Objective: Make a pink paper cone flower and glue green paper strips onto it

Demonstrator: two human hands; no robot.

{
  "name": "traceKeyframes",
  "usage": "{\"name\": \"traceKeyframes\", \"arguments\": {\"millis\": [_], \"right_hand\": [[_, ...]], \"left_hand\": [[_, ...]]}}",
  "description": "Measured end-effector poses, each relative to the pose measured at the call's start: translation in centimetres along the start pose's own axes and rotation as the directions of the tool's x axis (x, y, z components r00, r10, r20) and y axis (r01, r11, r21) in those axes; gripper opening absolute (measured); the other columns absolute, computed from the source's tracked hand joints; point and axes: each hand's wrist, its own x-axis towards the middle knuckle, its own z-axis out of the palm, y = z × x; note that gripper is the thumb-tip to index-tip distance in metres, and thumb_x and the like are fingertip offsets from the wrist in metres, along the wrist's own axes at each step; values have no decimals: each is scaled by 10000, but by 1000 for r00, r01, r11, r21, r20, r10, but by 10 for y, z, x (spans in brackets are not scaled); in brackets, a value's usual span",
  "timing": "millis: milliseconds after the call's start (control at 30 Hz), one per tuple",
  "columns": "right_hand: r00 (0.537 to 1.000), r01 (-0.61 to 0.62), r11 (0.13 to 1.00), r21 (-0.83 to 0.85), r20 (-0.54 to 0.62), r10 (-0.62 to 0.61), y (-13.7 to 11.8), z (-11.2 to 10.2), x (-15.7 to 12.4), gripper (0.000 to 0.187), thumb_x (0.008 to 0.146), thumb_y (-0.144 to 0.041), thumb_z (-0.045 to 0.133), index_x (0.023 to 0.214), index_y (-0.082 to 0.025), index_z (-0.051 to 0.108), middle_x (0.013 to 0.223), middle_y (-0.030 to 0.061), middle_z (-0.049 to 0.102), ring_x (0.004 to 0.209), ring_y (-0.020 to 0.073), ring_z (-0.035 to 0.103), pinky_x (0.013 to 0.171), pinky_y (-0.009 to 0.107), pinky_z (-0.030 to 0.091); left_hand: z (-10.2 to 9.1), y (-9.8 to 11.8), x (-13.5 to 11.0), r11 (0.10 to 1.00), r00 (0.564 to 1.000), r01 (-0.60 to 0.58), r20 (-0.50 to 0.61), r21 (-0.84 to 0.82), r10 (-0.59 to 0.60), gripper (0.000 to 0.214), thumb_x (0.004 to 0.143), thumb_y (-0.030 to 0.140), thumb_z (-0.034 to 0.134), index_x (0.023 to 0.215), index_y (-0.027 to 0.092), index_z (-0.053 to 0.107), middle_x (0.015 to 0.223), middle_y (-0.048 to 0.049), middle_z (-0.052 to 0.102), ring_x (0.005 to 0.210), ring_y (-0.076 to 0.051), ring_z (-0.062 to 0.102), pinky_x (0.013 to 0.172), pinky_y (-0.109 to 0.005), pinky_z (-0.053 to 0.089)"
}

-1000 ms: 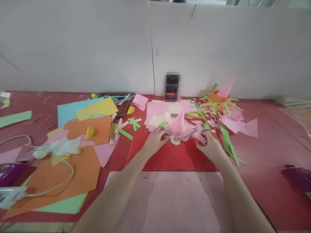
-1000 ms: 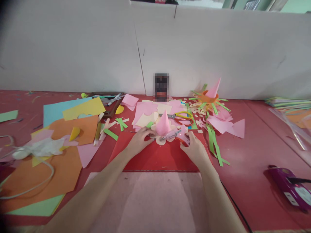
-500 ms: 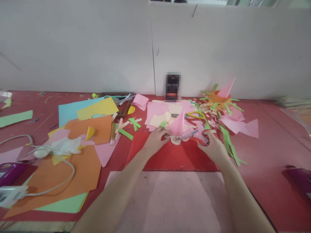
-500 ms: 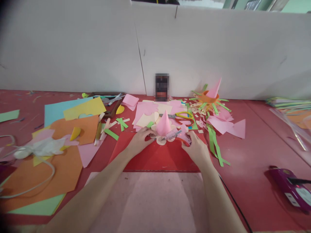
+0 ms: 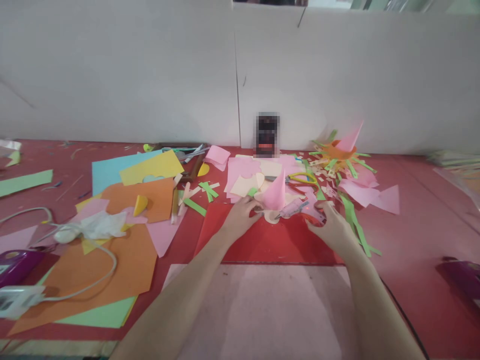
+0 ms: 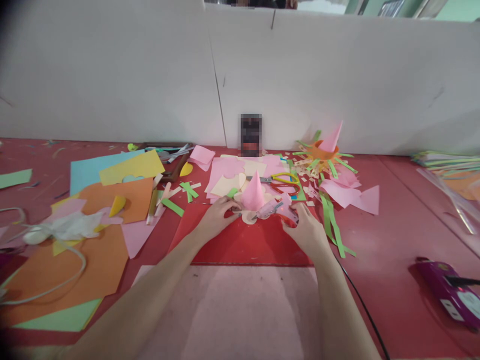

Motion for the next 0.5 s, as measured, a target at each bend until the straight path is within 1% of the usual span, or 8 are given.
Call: {"name": "traceKeyframes", "arguments": {"millis": [67, 167, 233, 300, 400, 433, 500], "right_hand": [[1000, 21, 999, 32, -11, -20, 3, 3, 1, 325, 702, -432, 543, 942, -219, 493, 1023, 81, 572, 861, 221, 582, 693, 331, 448], [999, -6, 996, 84, -32, 9, 5, 4, 3, 351, 693, -439, 540, 946, -199, 504, 1011, 89, 553, 837, 211, 557, 704, 328, 439], [997, -52, 992, 118, -42, 58, 5, 2, 5, 331, 694, -432, 533, 922, -193, 519, 964, 75, 550, 797, 193, 543, 697, 310, 429], [992, -109, 985, 136, -45, 116, 7, 0, 8, 282, 697, -426, 521, 857, -195, 535, 883, 51, 548, 751, 177, 528, 683, 295, 417], [973, -193, 971, 142, -98, 208, 17, -4, 11, 260, 700, -445, 500, 775, -201, 549, 799, 35, 536, 725, 179, 508, 679, 299, 408], [959, -223, 964, 143, -143, 243, 22, -4, 12, 277, 698, -455, 497, 781, -199, 559, 807, 42, 538, 743, 189, 507, 689, 309, 409], [917, -308, 944, 120, -226, 328, 34, -4, 14, 338, 671, -471, 521, 832, -180, 585, 841, 71, 543, 781, 222, 512, 720, 345, 412]], "left_hand": [[0, 0, 0, 1000, 1000, -17, -8, 5, 17, 91, 838, 199, 516, 871, 211, 600, 891, -15, 546, 878, -153, 534, 786, -285, 449], [-1, 2, 0, 1000, 999, -29, -25, 7, 29, 148, 862, 163, 456, 886, 203, 597, 912, -24, 566, 910, -158, 543, 813, -297, 444], [-2, 3, 1, 999, 997, -30, -70, 20, 32, 149, 869, 168, 446, 884, 192, 592, 907, -31, 577, 905, -161, 551, 811, -297, 445], [-4, 2, 2, 998, 988, -6, -157, 58, 15, 143, 871, 185, 451, 875, 189, 594, 885, -34, 586, 877, -162, 557, 787, -291, 447], [-11, -1, 2, 989, 946, 109, -316, 102, -72, 138, 859, 197, 468, 867, 195, 605, 856, -37, 601, 788, -161, 564, 724, -284, 453], [-14, -3, 3, 983, 925, 155, -363, 102, -108, 139, 854, 196, 471, 870, 196, 609, 860, -40, 606, 764, -160, 566, 708, -282, 453], [-22, -8, 3, 966, 884, 241, -432, 96, -178, 141, 843, 193, 478, 871, 196, 616, 878, -46, 615, 755, -164, 572, 700, -283, 453]]}}
